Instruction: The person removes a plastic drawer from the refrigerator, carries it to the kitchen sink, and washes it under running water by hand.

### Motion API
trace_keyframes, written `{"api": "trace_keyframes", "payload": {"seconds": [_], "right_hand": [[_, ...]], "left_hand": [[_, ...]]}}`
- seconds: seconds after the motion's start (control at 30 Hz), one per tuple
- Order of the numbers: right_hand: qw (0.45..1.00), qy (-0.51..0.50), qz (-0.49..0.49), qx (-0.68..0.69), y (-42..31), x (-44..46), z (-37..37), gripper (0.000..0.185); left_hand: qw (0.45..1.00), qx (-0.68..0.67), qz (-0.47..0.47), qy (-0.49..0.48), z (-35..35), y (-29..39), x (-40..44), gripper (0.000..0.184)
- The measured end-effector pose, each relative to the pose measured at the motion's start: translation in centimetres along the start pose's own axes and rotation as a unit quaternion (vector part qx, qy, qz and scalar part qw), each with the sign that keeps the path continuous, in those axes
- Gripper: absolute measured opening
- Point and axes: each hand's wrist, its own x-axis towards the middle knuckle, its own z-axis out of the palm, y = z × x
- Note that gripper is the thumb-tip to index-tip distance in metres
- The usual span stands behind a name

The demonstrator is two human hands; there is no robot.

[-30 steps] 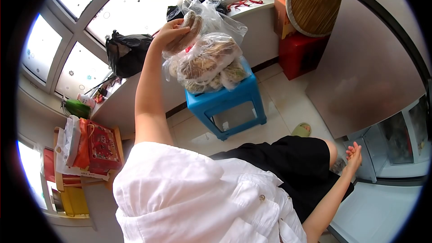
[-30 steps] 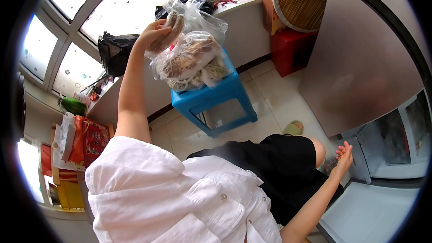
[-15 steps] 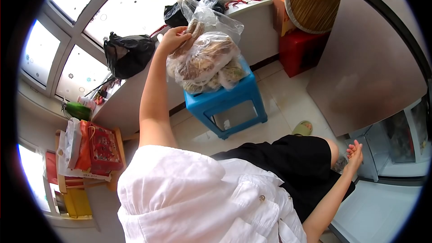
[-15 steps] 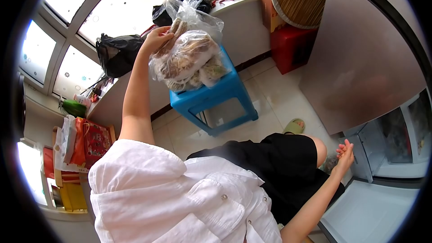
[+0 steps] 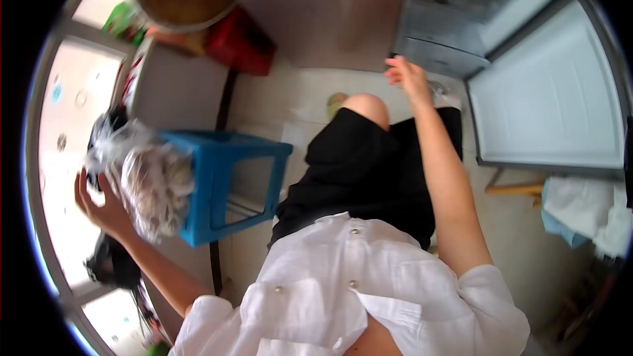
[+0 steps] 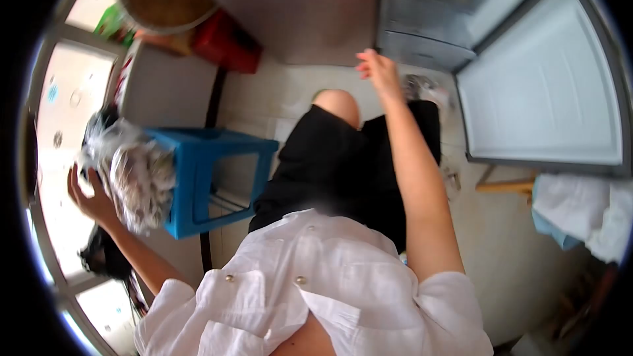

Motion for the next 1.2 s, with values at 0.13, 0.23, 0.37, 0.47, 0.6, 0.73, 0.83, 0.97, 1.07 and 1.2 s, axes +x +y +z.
{"api": "trace_keyframes", "payload": {"seconds": [0.13,0.23,0.37,0.47,0.6,0.73,0.83,0.97,1.07,1.2], "right_hand": [[0.998,0.002,-0.017,0.065,0.0,0.6,0.0,0.041],[0.996,0.034,-0.043,0.068,-0.6,0.4,0.9,0.04],[0.991,0.075,-0.008,0.11,-2.1,0.2,0.9,0.038],[0.963,0.113,0.071,0.233,-4.0,0.9,-0.8,0.042],[0.924,0.211,0.092,0.306,-3.5,4.3,-6.7,0.046],[0.894,0.305,0.186,0.27,3.4,8.5,-13.6,0.048],[0.867,0.332,0.251,0.274,5.8,10.4,-15.3,0.049],[0.881,0.281,0.224,0.308,8.8,13.9,-17.1,0.053],[0.919,0.182,0.197,0.287,8.4,12.5,-18.8,0.053],[0.944,0.171,0.195,0.203,21.3,8.6,-25.3,0.051]], "left_hand": [[0.993,-0.086,0.061,-0.045,4.3,10.9,-1.1,0.024],[0.941,-0.308,0.057,-0.125,8.1,20.7,-1.9,0.021],[0.84,-0.504,0.065,-0.188,11.7,33.6,-1.8,0.022],[0.745,-0.631,0.016,-0.214,14.6,41.8,-1.3,0.026],[0.598,-0.744,-0.119,-0.273,18.2,50.4,-0.9,0.027],[0.586,-0.742,-0.135,-0.297,22.4,54.5,-3.7,0.034],[0.393,-0.733,-0.318,-0.455,21.5,54.8,-4.2,0.037],[0.283,-0.695,-0.434,-0.499,23.4,54.7,-4.2,0.041],[0.252,-0.69,-0.458,-0.501,23.2,54.3,-3.6,0.033],[0.25,-0.676,-0.45,-0.527,22.5,53.9,-3.7,0.029]]}}
